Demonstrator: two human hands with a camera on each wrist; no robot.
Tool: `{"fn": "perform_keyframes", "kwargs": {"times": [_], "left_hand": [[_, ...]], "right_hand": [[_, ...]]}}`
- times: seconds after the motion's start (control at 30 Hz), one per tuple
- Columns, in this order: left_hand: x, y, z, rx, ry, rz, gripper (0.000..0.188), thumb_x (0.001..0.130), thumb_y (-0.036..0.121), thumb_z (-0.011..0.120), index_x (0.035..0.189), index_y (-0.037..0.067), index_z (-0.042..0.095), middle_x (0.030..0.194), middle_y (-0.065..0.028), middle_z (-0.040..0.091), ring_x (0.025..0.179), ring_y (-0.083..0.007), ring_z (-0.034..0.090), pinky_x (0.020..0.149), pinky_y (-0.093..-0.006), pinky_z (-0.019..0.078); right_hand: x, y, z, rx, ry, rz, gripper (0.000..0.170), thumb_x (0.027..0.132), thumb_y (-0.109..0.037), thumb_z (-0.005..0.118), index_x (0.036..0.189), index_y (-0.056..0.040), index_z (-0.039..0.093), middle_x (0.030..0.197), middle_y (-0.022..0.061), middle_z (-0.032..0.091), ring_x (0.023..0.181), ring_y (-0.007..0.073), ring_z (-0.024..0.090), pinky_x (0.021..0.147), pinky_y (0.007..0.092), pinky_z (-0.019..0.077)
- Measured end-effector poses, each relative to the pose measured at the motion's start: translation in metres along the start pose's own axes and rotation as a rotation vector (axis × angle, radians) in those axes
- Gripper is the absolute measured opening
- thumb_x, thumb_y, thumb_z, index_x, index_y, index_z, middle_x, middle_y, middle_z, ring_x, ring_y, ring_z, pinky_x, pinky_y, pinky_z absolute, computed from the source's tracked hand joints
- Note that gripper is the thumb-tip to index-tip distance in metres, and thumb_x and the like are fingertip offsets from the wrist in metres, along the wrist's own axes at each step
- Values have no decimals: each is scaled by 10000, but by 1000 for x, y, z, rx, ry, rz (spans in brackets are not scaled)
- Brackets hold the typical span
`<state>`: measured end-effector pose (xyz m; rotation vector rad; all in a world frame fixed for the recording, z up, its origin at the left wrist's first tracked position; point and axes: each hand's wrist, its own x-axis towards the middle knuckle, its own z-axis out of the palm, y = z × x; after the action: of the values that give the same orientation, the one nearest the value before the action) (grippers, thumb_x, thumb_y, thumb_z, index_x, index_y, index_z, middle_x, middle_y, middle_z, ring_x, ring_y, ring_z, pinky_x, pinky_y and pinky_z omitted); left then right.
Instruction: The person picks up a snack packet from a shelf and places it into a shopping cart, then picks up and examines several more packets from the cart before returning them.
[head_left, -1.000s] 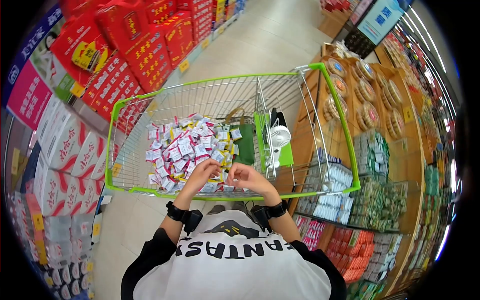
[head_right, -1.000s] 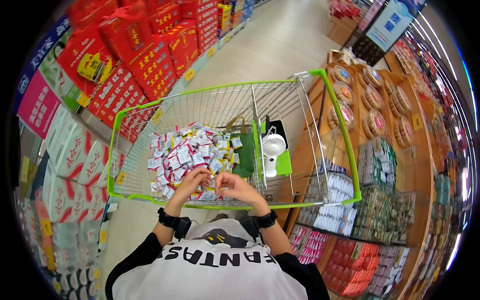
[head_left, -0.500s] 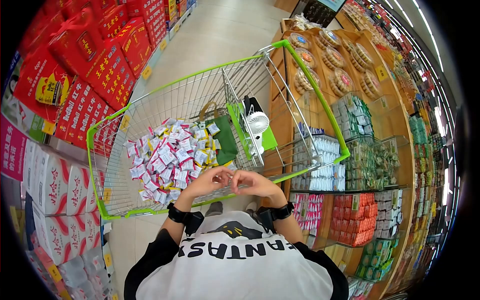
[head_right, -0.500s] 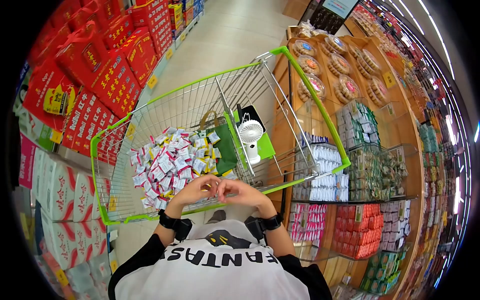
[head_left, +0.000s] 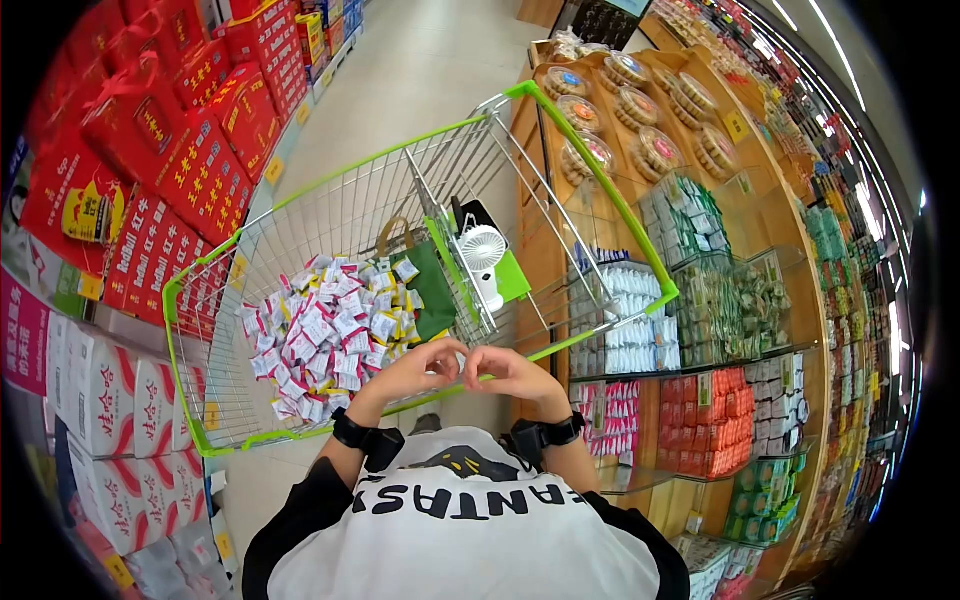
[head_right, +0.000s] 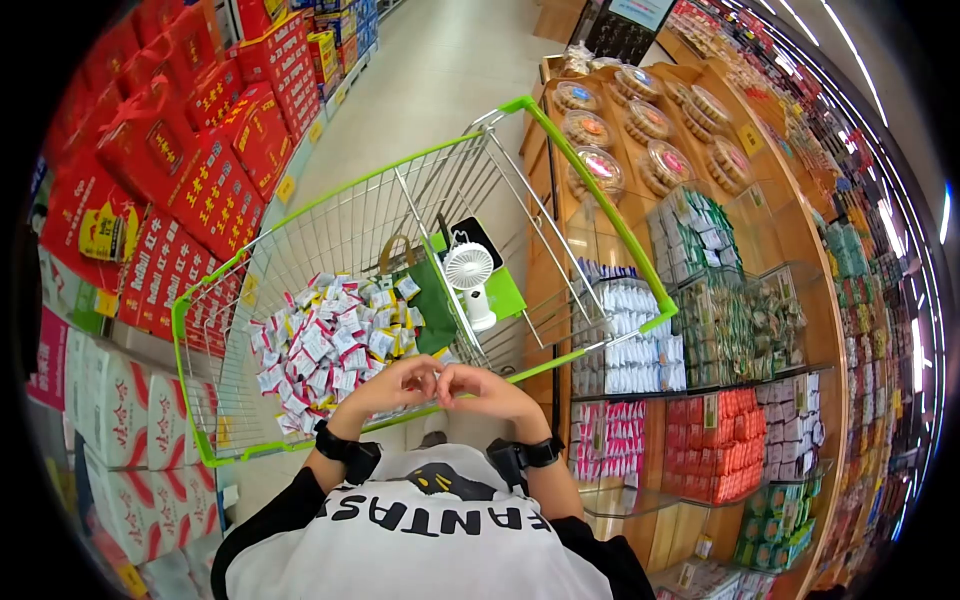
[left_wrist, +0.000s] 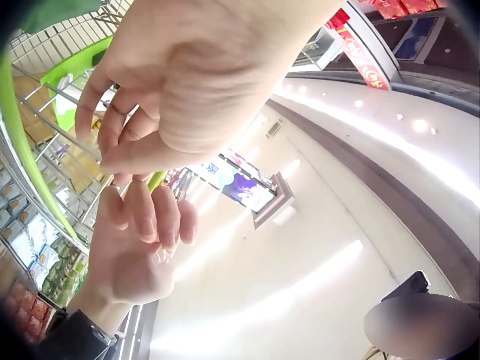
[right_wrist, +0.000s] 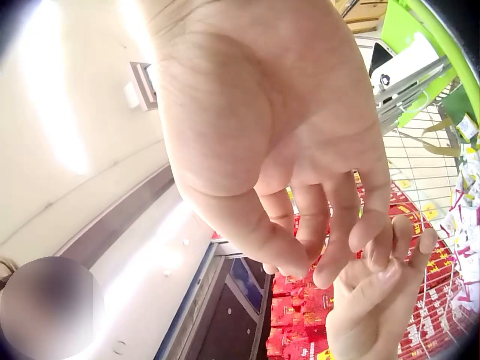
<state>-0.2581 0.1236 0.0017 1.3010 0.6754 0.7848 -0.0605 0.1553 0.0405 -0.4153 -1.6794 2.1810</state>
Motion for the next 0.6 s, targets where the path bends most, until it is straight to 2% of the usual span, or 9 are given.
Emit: {"fn": "perform_keyframes", "kwargs": {"times": [0.23,0.47,0.6], "left_hand": [[17,0,25,-46,-83,-77,470,679,-23,532,1123,35,388,720,-13,496,698,-93,489,663,-234,397],[49,-2,57,-34,-249,-127,515,686,-26,532,1167,15,354,755,-23,487,722,-100,481,671,-231,397],[65,-5,88,-130,-209,-144,486,710,-20,517,1169,25,365,764,9,455,723,-68,450,677,-206,369]], "right_hand": [[-35,-4,-11,-20,29,12,174,706,32,497,863,-33,459,799,13,471,770,102,460,728,236,373],[-88,2,-20,-33,189,-49,150,719,17,501,856,-37,467,804,7,460,771,96,444,732,233,373],[-120,2,-23,-123,207,-44,149,725,-7,519,863,-37,470,815,11,451,780,95,431,736,238,376]]}}
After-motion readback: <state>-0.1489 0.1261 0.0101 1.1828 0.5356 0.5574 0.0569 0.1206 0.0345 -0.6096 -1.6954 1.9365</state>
